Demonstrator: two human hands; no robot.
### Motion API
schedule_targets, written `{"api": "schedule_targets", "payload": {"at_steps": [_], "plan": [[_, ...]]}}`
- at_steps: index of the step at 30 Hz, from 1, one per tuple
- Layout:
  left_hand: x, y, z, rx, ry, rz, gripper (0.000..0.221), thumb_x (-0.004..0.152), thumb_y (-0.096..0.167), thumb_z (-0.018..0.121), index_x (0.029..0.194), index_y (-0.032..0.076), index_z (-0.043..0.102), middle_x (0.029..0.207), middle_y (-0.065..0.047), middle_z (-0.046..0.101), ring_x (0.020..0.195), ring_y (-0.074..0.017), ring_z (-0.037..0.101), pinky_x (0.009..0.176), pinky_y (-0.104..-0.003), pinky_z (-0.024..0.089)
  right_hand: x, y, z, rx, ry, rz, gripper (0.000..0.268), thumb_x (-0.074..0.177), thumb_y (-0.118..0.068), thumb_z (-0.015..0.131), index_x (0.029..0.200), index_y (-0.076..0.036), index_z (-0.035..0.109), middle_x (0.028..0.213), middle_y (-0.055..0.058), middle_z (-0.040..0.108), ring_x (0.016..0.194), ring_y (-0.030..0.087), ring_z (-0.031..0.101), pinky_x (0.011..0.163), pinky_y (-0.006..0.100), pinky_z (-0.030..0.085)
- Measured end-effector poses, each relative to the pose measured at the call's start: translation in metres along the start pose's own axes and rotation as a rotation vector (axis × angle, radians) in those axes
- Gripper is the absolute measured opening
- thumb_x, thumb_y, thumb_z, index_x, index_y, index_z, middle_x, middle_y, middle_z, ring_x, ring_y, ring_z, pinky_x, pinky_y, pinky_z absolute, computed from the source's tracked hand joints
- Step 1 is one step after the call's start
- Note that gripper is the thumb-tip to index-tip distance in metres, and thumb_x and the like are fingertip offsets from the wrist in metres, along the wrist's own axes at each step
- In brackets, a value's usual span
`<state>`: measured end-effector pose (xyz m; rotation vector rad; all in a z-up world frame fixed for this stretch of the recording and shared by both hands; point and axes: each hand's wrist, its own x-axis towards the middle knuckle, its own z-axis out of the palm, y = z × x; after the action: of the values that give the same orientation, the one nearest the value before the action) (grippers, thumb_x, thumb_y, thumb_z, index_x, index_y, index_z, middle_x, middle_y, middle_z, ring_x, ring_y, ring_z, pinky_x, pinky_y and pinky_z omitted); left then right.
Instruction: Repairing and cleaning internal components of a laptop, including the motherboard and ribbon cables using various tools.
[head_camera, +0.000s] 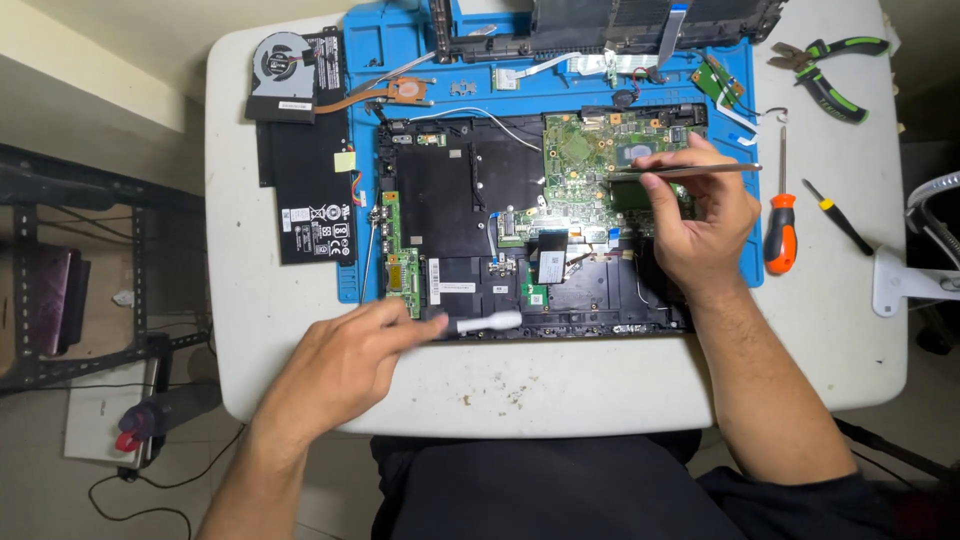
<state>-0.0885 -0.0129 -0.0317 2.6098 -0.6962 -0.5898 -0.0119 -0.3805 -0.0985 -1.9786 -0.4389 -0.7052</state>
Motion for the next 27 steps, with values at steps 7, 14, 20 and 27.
{"api": "schedule_targets", "payload": {"at_steps": [7,14,20,27], "plan": [[0.016,0.017,0.003,0.091,0.196,0.147,0.069,0.077,-0.01,0.053,0.133,0.027,0.07,0.101,0.003,0.064,0.081,-0.0201,0.064,0.042,-0.039,0.048,0.0,0.001,0.002,-0.011,0.003,-0.001,0.023,0.103,0.012,0.07,0.119,0.004,0.056,0.107,0.022,0.072,0.099,0.033,0.076,0.117,0.048,0.051],[0.061,0.057,0.025,0.078,0.274,0.336,0.045,0.088,-0.005,0.051,0.121,0.015,0.074,0.086,-0.009,0.064,0.073,-0.0275,0.064,0.045,-0.036,0.05,0.004,0.004,0.003,0.08,0.049,-0.007,0.018,0.099,0.012,0.073,0.109,0.007,0.059,0.099,0.021,0.075,0.098,0.04,0.075,0.108,0.052,0.049],[0.073,0.087,0.036,0.098,0.3,0.443,0.04,0.091,-0.001,0.05,0.122,0.012,0.071,0.088,-0.011,0.062,0.074,-0.0277,0.063,0.043,-0.035,0.05,0.004,0.004,0.002,0.109,0.044,0.016,0.017,0.099,0.011,0.072,0.109,0.006,0.059,0.099,0.021,0.076,0.098,0.038,0.076,0.107,0.052,0.049],[0.076,0.082,0.017,0.033,0.29,0.447,0.044,0.088,-0.003,0.049,0.12,0.013,0.074,0.086,-0.01,0.063,0.074,-0.0282,0.065,0.044,-0.036,0.052,0.014,-0.011,0.001,0.125,0.043,0.024,0.017,0.098,0.011,0.071,0.109,0.006,0.059,0.098,0.022,0.076,0.096,0.038,0.077,0.099,0.049,0.055]]}}
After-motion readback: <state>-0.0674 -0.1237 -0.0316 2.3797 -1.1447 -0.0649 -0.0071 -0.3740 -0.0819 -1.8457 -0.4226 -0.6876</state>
